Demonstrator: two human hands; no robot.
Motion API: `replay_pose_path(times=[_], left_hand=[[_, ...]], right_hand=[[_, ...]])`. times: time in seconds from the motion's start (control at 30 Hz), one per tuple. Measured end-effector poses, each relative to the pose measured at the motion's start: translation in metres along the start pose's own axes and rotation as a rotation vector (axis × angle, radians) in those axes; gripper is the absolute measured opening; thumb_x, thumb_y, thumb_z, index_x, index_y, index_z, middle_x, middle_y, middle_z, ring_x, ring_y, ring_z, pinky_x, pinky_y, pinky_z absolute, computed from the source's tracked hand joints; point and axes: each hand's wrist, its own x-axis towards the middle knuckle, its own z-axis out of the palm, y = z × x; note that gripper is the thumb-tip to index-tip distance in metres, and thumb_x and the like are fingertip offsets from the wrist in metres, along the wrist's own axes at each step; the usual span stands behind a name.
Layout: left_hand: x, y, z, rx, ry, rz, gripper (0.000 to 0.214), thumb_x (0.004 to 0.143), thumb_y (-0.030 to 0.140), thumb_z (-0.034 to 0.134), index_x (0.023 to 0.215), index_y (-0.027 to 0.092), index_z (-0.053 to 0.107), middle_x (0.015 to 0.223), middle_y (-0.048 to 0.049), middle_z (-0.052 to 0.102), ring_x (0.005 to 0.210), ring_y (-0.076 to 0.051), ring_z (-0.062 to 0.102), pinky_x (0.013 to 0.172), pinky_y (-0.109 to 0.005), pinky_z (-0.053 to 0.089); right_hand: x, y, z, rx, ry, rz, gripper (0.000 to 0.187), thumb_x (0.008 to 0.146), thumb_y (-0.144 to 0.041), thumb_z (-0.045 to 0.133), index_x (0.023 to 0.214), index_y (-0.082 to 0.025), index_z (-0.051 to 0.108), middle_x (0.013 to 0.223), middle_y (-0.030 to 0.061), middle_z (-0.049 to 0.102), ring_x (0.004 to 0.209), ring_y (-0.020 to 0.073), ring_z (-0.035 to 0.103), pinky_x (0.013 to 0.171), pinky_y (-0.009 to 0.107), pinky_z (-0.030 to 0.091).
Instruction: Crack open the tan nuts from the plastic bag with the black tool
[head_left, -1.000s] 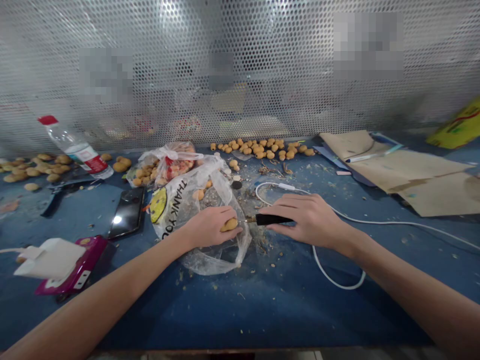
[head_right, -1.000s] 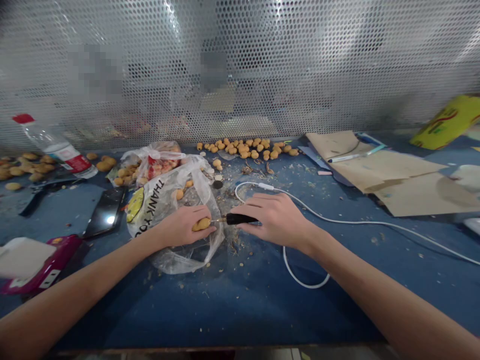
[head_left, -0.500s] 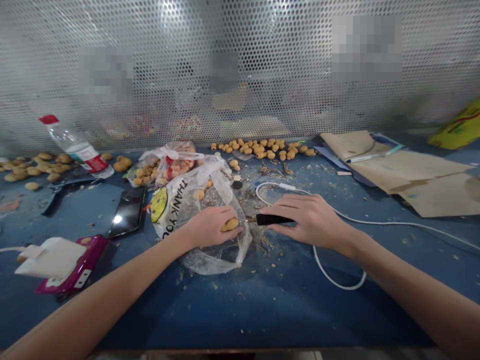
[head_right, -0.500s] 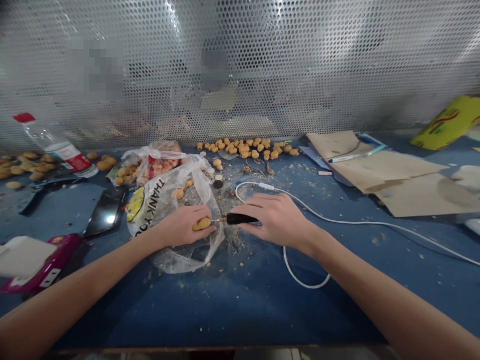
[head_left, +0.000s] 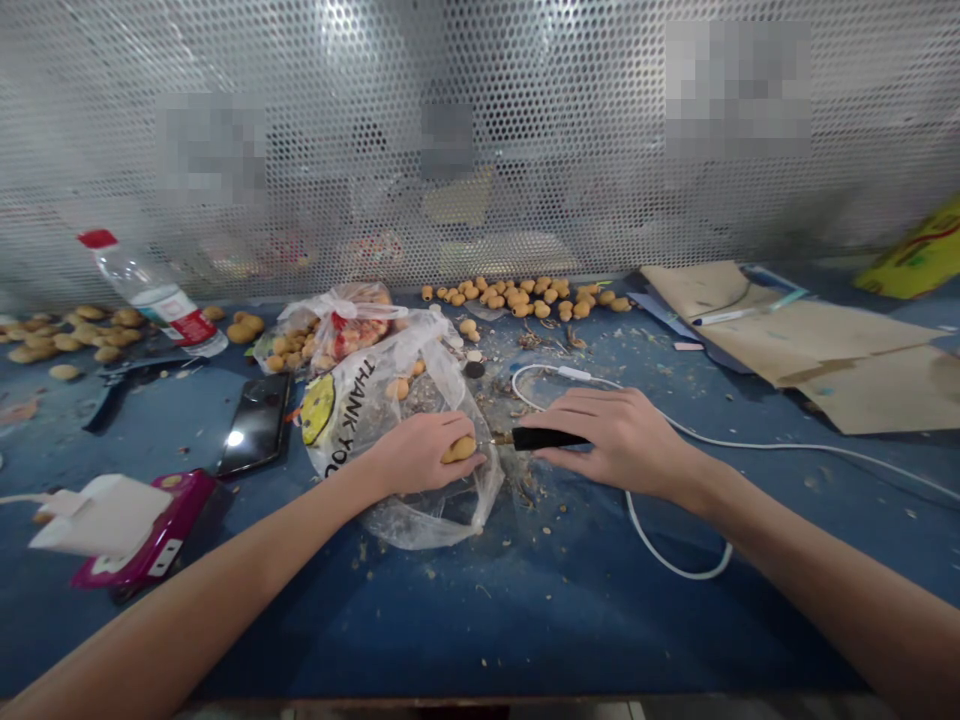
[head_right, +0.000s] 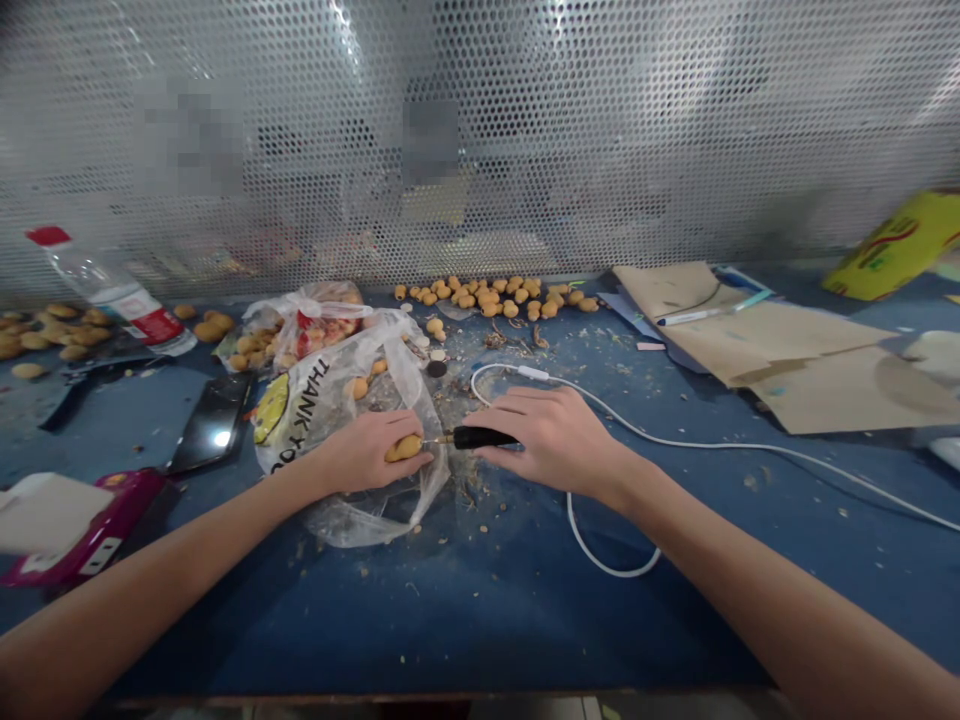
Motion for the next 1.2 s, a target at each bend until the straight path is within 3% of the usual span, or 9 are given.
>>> replay_pose_path(times=[0.4,0.67,0.97,1.2], left_hand=[[0.0,-0.002,0.002,-0.011,0.085,0.009,0.035,0.095,0.052,0.05,0.096,0.018,0.055,0.089,-0.0039,0.061,0.074,-0.016,0.059,0.064,-0.028,0.044],[0.001,-0.006,0.005,0.004,0.146,-0.007,0.031,0.099,0.045,0.048,0.11,0.017,0.055,0.103,-0.0061,0.066,0.095,-0.02,0.062,0.081,-0.031,0.048],[0.002,0.001,-0.001,-0.024,0.164,-0.051,0.018,0.091,0.034,0.05,0.084,0.018,0.054,0.075,-0.0036,0.06,0.071,-0.018,0.057,0.064,-0.031,0.044],[0.003,0.002,-0.003,-0.018,0.187,-0.075,0.013,0.086,0.031,0.051,0.08,0.019,0.052,0.069,-0.0006,0.055,0.066,-0.016,0.054,0.061,-0.03,0.042]], right_hand=[[0.0,-0.001,0.0,-0.009,-0.007,0.008,0.026,0.093,-0.039,0.06,0.113,-0.026,0.07,0.1,0.0015,0.075,0.088,0.0176,0.07,0.074,0.029,0.052],[-0.001,0.001,0.002,-0.043,0.024,0.049,0.027,0.093,-0.039,0.06,0.114,-0.025,0.069,0.103,0.003,0.076,0.089,0.0181,0.07,0.076,0.028,0.052],[0.0,-0.007,0.009,0.019,0.017,0.06,0.023,0.091,-0.035,0.063,0.11,-0.025,0.07,0.097,0.0015,0.076,0.086,0.0174,0.07,0.076,0.028,0.052],[-0.001,-0.012,0.014,0.029,0.04,0.087,0.023,0.092,-0.037,0.061,0.11,-0.026,0.07,0.099,0.0002,0.076,0.087,0.0167,0.071,0.077,0.028,0.053]])
